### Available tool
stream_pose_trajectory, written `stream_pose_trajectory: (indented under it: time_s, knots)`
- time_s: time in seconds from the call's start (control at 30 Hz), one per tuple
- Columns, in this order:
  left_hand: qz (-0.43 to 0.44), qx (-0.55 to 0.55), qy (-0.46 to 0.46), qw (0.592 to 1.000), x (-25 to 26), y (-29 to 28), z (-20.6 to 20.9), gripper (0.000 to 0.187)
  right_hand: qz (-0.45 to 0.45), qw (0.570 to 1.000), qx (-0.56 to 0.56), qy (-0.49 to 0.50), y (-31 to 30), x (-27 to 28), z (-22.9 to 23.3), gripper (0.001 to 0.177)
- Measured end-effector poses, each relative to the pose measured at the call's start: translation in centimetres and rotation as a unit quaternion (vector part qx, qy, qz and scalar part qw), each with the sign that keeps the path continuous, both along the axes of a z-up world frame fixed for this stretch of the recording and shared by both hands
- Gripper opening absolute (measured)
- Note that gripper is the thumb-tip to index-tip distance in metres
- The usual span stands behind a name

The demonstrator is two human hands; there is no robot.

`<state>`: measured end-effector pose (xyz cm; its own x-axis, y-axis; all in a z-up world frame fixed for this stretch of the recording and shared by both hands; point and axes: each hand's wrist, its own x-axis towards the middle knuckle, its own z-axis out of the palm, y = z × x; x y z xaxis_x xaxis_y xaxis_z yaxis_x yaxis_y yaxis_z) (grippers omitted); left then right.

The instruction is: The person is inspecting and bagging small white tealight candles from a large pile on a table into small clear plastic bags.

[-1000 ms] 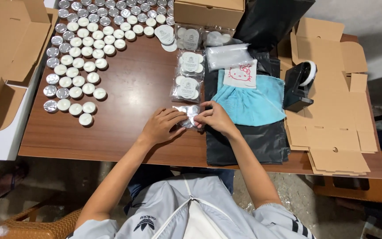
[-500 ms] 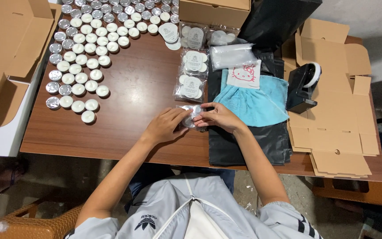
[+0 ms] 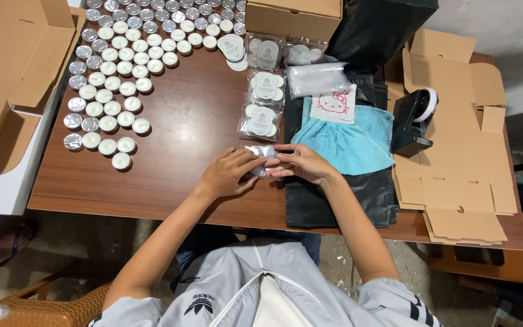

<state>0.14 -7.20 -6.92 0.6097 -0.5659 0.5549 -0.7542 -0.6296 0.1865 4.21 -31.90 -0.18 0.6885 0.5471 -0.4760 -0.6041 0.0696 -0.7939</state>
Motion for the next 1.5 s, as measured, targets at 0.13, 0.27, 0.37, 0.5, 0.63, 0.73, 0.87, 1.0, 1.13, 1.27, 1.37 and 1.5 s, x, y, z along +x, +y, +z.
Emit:
stream_pose_trajectory:
  time_s: [0.13,0.27,0.37,0.5,0.63,0.73,0.87,1.0,1.13,1.27,1.37,1.5]
  knots:
    - [0.011,0.036,0.007,0.999,-0.1,-0.1,0.5,0.041,0.013,1.0,0.014,-0.002,-0.4,-0.1,-0.3,0.071]
    - [0.024,0.051,-0.006,0.998,-0.1,-0.1,0.6,0.041,-0.001,0.999,0.036,0.012,-0.7,-0.8,-0.4,0.07]
    - [0.028,0.054,-0.012,0.998,-0.1,-0.1,0.6,0.042,-0.019,0.998,0.052,0.037,-1.6,-1.6,-0.5,0.072]
    - [0.047,0.048,-0.014,0.998,-0.2,-0.1,1.0,0.04,-0.026,0.997,0.054,0.049,-2.0,-3.1,1.1,0.066]
    - [0.051,0.05,-0.031,0.997,-0.4,-0.1,0.3,0.04,-0.049,0.998,0.033,-0.012,-2.4,-3.6,1.9,0.074]
    - [0.069,0.056,-0.035,0.995,-0.5,-0.2,0.1,0.031,-0.075,0.995,0.023,-0.058,-2.7,-2.6,1.3,0.069]
    - [0.084,0.052,-0.048,0.994,-0.6,-0.1,-0.2,0.023,-0.077,0.976,-0.088,-0.182,-2.8,-1.3,-1.3,0.059]
    - [0.073,0.003,-0.013,0.997,-0.7,0.2,-0.8,0.034,-0.04,0.777,-0.375,-0.505,-2.8,0.9,-5.3,0.029]
    - [0.077,-0.011,0.014,0.997,-0.3,0.4,-1.7,0.035,0.061,0.663,-0.415,-0.62,-0.4,-1.0,-1.9,0.02]
    - [0.077,-0.014,0.031,0.996,-0.4,0.4,-1.4,0.028,0.124,0.586,-0.402,-0.693,-0.2,-1.5,-2.7,0.021]
    - [0.073,-0.02,0.037,0.996,-0.5,0.5,-1.5,0.025,0.123,0.556,-0.372,-0.733,-0.3,-1.6,-2.5,0.02]
    - [0.073,-0.021,0.041,0.996,-0.4,0.5,-1.1,0.023,0.12,0.554,-0.37,-0.736,0.1,-1.2,-2.0,0.023]
